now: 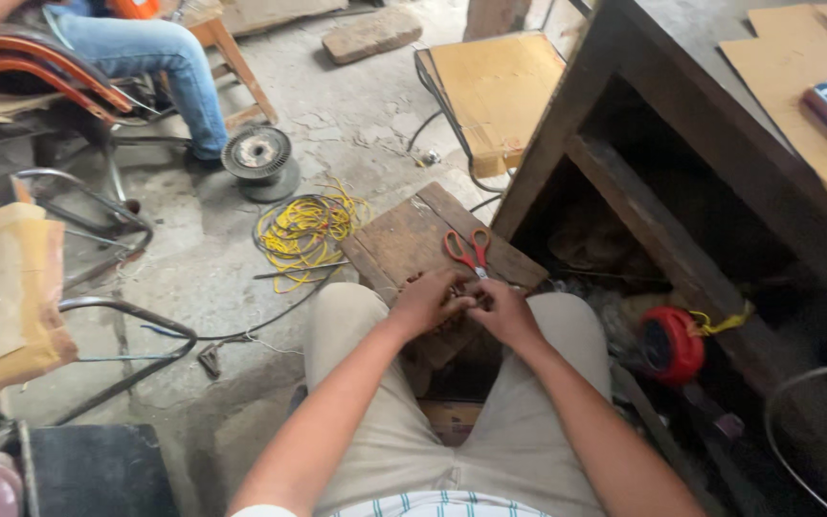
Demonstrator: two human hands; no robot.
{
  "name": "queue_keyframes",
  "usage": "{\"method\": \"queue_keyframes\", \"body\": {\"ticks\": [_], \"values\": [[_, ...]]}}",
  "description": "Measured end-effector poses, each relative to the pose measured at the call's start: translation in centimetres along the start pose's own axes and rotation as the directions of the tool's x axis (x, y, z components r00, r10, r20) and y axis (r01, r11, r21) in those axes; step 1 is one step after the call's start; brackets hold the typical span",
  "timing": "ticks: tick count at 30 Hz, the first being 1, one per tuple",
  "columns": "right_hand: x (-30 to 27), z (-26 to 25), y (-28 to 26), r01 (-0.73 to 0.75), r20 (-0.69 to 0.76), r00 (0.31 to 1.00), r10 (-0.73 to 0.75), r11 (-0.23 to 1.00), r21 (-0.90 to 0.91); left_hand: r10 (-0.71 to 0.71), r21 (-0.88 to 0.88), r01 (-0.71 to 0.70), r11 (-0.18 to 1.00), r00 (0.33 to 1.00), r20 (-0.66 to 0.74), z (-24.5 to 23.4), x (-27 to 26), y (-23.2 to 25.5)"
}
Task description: The person uses red-handled scissors to trim and adjust white binding wire on a copper-wound motor stator. The person repeatedly cuts wire ends and presses the wire into the stator slots to secure the windings.
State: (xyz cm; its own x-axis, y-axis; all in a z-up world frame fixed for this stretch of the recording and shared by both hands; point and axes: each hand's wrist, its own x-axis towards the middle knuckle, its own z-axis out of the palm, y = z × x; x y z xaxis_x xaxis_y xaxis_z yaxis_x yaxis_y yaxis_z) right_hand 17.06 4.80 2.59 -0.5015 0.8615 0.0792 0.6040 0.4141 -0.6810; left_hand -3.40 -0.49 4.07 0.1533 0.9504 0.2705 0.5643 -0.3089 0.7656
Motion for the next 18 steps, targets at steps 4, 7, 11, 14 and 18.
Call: {"method": "queue_keyframes", "body": {"ticks": [4, 7, 11, 14, 18], "values": [[0.4, 0.5, 2.2, -0.061, 0.021, 0.998, 0.059, 0.991, 0.122, -0.019, -0.076, 0.023, 0.997, 0.999, 0.048, 0.6, 0.0, -0.3], [1.1, 1.0, 4.0, -0.039, 0.004, 0.999, 0.039, 0.982, 0.183, -0.071, 0.007, 0.071, 0.997, 0.996, 0.063, 0.8, 0.2, -1.3], [1.1, 1.5, 6.0, -0.032, -0.016, 0.999, 0.037, 0.965, 0.261, 0.109, -0.046, -0.107, 0.993, 0.992, 0.059, 1.0, -0.4, -1.9], [1.3, 1.4, 6.5, -0.239, 0.157, 0.970, 0.187, 0.859, 0.453, 0.184, 0.113, -0.189, 0.975, 0.981, 0.055, 1.1, -0.5, -1.4], [1.2, 1.3, 5.3, -0.431, 0.371, 0.896, 0.243, 0.674, 0.600, 0.212, 0.103, -0.212, 0.972, 0.977, 0.008, 1.6, -0.4, -1.6]]}}
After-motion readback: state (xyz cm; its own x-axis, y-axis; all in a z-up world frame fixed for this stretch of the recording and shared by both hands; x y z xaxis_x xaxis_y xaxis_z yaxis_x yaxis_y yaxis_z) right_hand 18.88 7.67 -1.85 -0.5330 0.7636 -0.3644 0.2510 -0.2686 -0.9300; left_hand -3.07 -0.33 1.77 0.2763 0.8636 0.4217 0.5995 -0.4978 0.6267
